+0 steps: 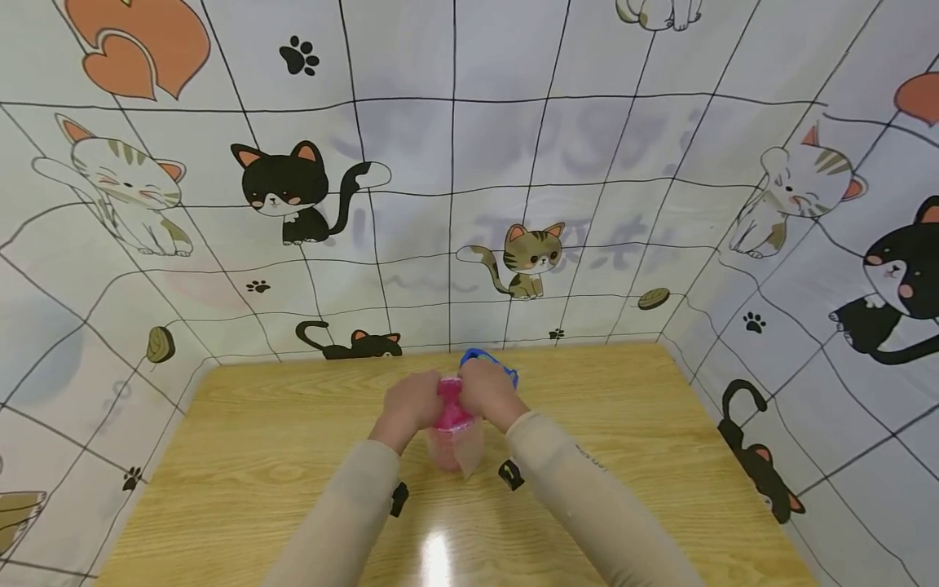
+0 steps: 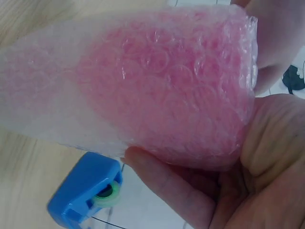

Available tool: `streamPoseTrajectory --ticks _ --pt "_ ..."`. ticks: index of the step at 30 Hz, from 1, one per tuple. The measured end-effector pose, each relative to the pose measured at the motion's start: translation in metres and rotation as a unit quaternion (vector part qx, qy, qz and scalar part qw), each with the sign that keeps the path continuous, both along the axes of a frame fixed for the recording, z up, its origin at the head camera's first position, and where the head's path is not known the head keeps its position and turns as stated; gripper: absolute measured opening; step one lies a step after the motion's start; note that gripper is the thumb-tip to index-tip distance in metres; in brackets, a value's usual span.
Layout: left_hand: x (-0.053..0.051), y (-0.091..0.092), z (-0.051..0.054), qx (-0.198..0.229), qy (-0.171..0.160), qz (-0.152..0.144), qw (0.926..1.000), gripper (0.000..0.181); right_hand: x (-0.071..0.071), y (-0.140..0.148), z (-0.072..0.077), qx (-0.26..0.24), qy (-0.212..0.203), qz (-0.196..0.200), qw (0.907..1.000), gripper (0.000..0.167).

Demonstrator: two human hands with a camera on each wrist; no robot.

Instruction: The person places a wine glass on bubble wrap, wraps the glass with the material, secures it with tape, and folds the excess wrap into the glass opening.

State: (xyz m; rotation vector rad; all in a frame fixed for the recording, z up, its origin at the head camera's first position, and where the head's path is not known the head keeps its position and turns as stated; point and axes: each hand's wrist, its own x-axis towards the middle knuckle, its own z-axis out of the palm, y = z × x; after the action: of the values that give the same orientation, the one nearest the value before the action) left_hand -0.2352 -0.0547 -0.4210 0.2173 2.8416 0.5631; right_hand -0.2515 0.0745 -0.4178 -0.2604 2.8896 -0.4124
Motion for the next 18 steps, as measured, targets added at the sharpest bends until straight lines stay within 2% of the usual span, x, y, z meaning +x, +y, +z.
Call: streamPoseTrajectory --ticks 6,10,13,16,18 --pt "-0.001 0.005 -0.002 -0.027 0.024 0.028 0.9989 0.012 -0.001 0.003 -0.001 -0.014 -0.016 -0.016 0.9996 0.023" --pt "-0.002 0.003 -0.004 -0.026 0.030 0.029 0.9988 0.009 -0.001 0.005 -0.001 -0.031 -0.032 -0.016 0.9989 0.019" --pt "-0.003 0.001 -0.006 -0.006 0.029 0.021 0.9994 0.008 -0.001 0.008 -0.002 -0.058 -0.052 -0.008 0.9970 0.012" --pt "-0.003 -0.004 -0.007 0.030 0.025 0.005 0.9992 0.024 -0.001 0.012 -0.003 -0.085 -0.072 0.003 0.9937 0.007" --pt "-0.003 -0.008 -0.008 0.071 0.012 -0.006 0.9974 0.030 -0.001 0.014 -0.004 -0.109 -0.091 0.007 0.9899 0.009"
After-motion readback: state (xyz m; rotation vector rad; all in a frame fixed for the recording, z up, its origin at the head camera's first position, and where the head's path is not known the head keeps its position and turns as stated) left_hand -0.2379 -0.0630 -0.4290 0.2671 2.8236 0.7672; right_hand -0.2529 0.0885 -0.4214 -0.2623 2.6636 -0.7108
